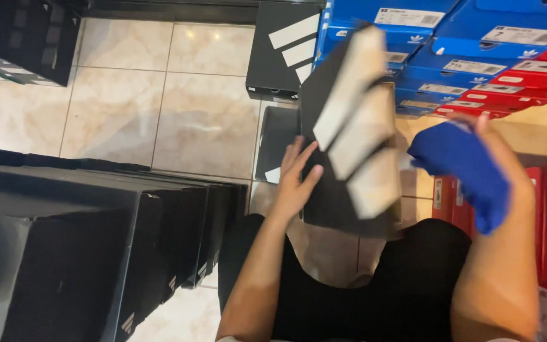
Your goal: Cleaning and organizing shoeboxes in a warehouse using a cloth.
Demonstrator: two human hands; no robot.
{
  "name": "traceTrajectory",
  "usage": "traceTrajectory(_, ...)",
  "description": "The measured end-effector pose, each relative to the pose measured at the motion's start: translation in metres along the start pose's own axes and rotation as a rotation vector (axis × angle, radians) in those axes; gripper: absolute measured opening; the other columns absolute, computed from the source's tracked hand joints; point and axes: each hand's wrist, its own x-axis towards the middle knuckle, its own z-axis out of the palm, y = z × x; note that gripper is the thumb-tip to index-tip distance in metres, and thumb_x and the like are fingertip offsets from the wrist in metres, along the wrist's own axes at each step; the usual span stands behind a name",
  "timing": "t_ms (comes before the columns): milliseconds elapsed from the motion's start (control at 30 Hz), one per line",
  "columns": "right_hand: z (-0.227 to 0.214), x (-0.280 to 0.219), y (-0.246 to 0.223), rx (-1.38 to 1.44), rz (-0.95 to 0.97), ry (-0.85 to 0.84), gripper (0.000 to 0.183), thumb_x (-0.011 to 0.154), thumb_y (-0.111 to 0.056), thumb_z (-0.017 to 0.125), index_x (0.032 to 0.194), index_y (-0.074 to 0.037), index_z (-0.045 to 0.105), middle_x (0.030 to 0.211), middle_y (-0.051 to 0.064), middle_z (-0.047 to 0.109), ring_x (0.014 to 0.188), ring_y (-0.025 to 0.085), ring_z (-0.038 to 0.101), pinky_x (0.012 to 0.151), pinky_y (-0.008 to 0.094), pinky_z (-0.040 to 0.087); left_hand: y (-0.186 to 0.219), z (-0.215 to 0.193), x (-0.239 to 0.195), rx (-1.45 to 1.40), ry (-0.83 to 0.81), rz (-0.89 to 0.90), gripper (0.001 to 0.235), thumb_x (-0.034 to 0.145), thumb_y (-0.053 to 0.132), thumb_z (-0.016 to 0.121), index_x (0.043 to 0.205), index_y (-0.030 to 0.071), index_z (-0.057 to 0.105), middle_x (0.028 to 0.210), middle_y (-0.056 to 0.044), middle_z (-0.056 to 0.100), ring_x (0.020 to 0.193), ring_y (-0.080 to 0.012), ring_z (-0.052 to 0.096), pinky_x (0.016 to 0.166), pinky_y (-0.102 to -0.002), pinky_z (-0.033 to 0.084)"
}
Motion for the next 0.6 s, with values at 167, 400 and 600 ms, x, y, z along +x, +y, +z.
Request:
traceTrajectory(167, -0.014, -0.001, -0.013, -0.934, 0.564, 0.091, 0.084, 0.086, -0.065, 0.033, 0.149, -0.013, 0.050, 0.166, -0.004, 0.037, 0.150, 0.025, 0.035, 0.123, 0.042, 0.022, -0.012, 0.023, -0.004, 0.133, 0.103, -0.180, 0.088, 0.089, 0.024, 0.072, 0.159, 0.005, 0.023, 0.167, -0.023, 0.026, 0.152, -0.0341, 0.032, 0.119, -0.038, 0.033)
traceTrajectory(400, -0.020, 0.033, 0.080, -1.096, 0.878, -0.126, 0.098, 0.069, -0.075, 0.049, 0.152, -0.022, 0.052, 0.162, 0.003, 0.044, 0.146, 0.028, 0.045, 0.123, 0.042, 0.030, -0.001, 0.011, 0.001, -0.344, 0.059, -0.748, 0.112, 0.080, 0.029, 0.073, 0.162, 0.006, 0.000, 0.156, -0.031, 0.038, 0.131, -0.0364, 0.058, 0.101, -0.038, 0.053)
traceTrajectory(600, 0.001, 0.045, 0.125, -0.552, 0.731, -0.155, 0.089, 0.084, -0.044, 0.073, 0.158, -0.006, 0.041, 0.156, 0.020, 0.047, 0.143, 0.034, 0.046, 0.120, 0.046, 0.032, -0.010, -0.002, -0.021, -0.305, 0.061, -0.871, 0.098, 0.088, 0.054, 0.071, 0.164, 0.014, 0.023, 0.161, -0.036, 0.026, 0.147, -0.0544, 0.029, 0.117, -0.060, 0.034)
